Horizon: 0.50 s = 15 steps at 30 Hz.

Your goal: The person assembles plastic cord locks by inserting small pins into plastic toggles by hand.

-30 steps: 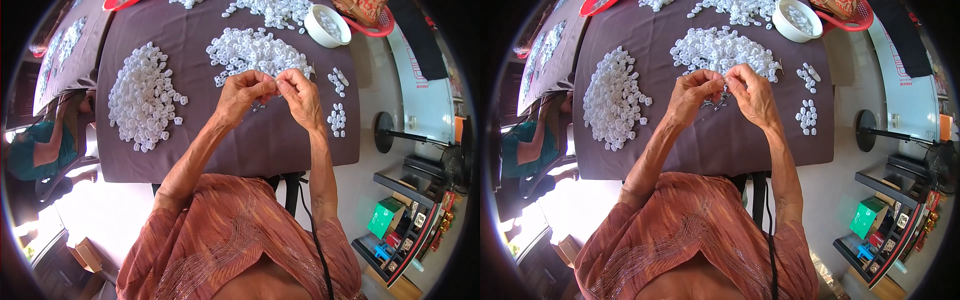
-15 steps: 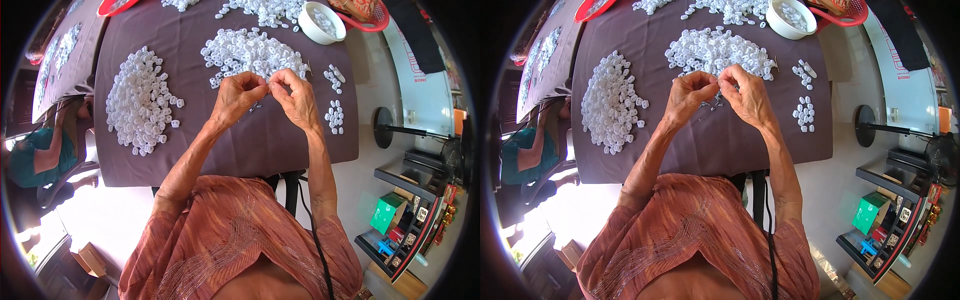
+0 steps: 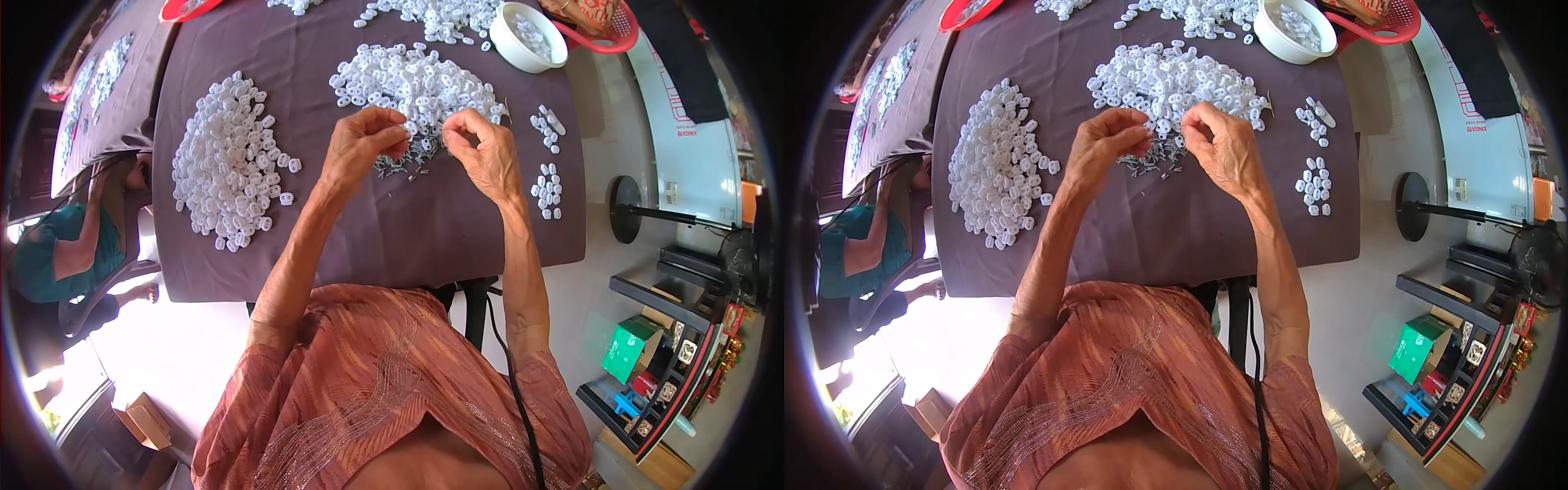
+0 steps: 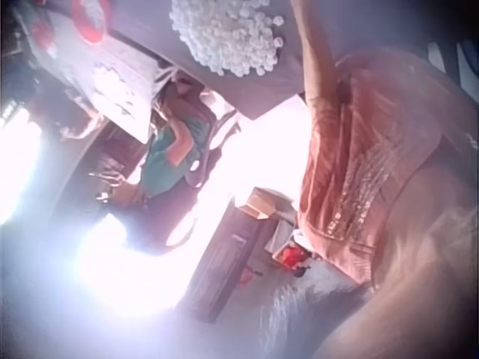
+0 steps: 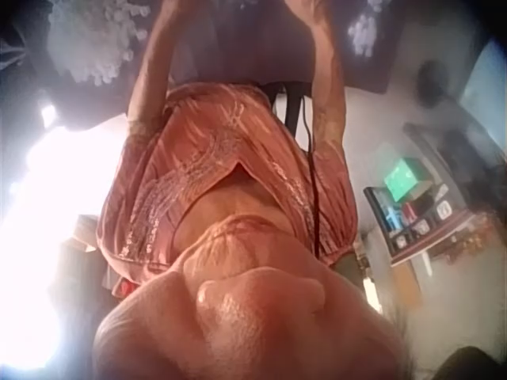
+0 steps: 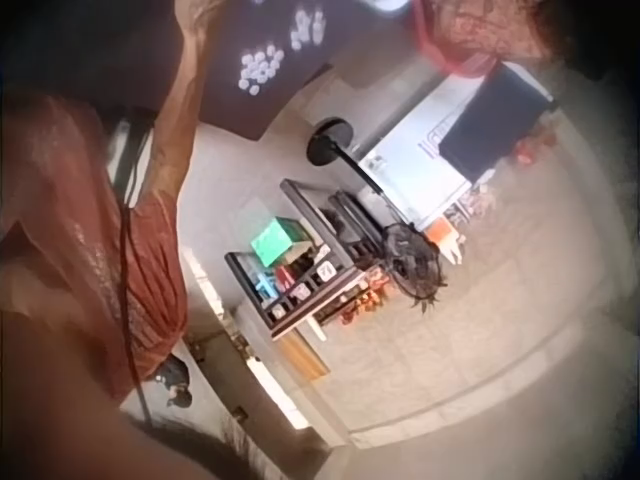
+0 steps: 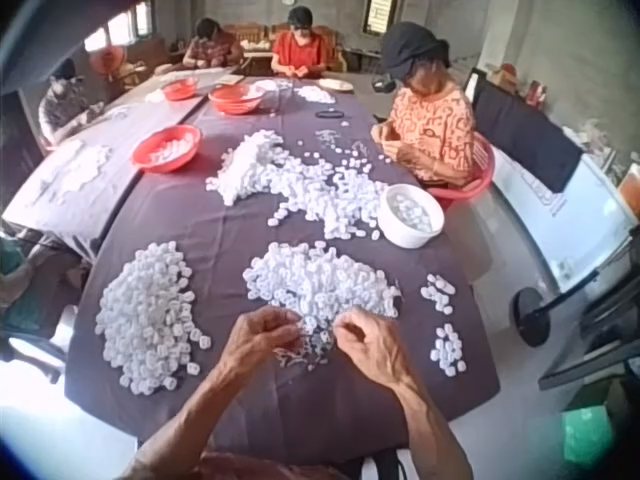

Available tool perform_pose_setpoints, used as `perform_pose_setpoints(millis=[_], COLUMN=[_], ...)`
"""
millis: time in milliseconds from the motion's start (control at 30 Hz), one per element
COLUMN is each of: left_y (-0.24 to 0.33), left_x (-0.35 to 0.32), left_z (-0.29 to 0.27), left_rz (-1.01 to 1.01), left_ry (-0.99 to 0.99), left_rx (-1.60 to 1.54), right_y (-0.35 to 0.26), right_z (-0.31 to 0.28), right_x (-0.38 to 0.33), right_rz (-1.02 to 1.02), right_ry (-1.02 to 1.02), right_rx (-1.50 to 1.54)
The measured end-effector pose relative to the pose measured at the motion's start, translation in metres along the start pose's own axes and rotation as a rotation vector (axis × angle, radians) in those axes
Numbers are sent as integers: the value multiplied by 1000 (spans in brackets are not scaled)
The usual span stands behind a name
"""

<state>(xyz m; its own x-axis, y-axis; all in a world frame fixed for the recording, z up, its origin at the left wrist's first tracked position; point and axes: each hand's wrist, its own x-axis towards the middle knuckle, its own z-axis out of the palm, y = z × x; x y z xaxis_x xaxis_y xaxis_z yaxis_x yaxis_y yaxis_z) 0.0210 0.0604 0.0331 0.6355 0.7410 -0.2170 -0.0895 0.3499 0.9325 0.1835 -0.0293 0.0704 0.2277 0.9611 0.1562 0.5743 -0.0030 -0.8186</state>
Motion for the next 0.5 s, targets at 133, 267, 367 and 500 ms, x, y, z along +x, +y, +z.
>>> perform_pose_setpoints(millis=[133, 267, 367, 500], left_y=[15, 10, 12, 11], left_x=[-6, -5, -5, -2], left_z=[5, 13, 19, 22], left_rz=[-97, -65, -28, 4], left_ry=[-17, -36, 15, 59], left_rx=[-312, -423, -387, -330], right_y=[-14, -25, -26, -23], right_z=[5, 13, 14, 15], right_x=[2, 1, 2, 3], right_rz=[-138, -166, -164, -165], right_ry=[88, 109, 123, 142], right_rx=[76, 98, 85, 61])
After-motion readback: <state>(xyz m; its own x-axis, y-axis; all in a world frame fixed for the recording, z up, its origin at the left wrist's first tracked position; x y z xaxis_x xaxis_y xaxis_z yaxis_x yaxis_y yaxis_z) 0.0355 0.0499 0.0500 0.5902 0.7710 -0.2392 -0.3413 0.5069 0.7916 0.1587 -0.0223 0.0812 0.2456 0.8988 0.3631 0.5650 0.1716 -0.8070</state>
